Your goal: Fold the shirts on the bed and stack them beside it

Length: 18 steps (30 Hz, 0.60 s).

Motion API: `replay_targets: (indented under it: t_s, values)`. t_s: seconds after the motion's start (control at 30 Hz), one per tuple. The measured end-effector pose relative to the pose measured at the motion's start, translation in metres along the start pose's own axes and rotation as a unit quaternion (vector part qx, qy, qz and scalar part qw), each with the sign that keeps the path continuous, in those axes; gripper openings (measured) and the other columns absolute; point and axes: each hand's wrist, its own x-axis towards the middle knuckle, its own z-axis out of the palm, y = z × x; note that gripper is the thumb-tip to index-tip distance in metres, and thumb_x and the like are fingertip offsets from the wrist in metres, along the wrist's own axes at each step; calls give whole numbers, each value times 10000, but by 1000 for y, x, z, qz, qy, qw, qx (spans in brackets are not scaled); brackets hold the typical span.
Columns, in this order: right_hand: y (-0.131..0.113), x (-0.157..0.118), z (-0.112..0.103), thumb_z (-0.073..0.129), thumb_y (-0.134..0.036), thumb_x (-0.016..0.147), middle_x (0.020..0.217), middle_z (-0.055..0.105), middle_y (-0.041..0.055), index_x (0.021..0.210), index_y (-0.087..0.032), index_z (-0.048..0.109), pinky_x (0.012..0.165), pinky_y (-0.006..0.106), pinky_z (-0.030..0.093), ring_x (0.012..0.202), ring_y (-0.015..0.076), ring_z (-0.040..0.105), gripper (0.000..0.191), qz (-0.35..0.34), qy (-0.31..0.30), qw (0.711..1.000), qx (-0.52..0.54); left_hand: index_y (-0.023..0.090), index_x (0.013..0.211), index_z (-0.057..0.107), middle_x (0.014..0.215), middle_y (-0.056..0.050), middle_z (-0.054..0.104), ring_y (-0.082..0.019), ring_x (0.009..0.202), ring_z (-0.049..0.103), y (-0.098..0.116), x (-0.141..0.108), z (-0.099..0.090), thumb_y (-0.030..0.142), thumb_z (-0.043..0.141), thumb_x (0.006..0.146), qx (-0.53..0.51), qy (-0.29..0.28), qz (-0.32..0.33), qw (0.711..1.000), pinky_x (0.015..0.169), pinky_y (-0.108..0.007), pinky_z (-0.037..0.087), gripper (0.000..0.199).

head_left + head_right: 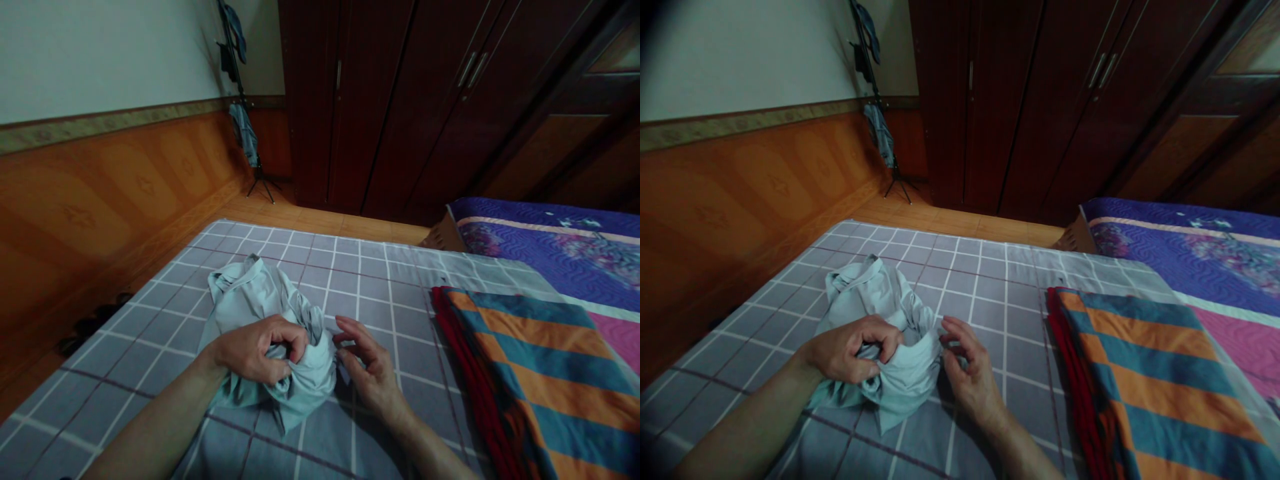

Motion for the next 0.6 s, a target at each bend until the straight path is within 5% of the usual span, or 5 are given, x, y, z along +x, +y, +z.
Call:
replay_targets:
  t_s: [0.13,0.27,0.4,0.5,0.6]
  values:
    - [0,-2,-1,512,-174,861,1371,468,94,1277,-300,528,926,416,464,1206,231,492,436,-46,-71,994,-72,201,623,429,611,28,474,-123,599,458,5,3,18,176,470,580,-16,-37,14,999,600,-242,381,64]
    - [-9,-3,2,554,-191,839,1363,471,88,978,-241,651,1015,442,364,1267,249,422,177,-36,-129,986,-95,194,625,427,581,47,448,-96,548,432,13,-1,27,157,474,568,-32,-27,44,998,568,-217,363,82]
    - [-19,2,-2,612,-318,821,955,656,69,756,-203,595,805,342,464,904,197,601,133,44,-56,997,-17,186,639,424,593,53,422,-79,535,389,22,-12,13,120,474,596,-35,79,3,996,530,-194,331,93]
    - [-22,7,-10,671,-453,755,602,558,-7,665,-191,553,547,241,408,566,119,498,301,112,4,992,54,182,670,444,628,44,419,-82,551,370,22,-20,-4,169,500,670,-23,190,-54,980,509,-184,313,57]
    - [-24,12,-19,710,-521,686,517,479,-42,624,-178,532,453,204,313,463,73,382,392,153,5,983,100,181,715,476,634,50,422,-79,551,373,17,-22,-16,217,522,740,10,241,-80,967,499,-176,302,63]
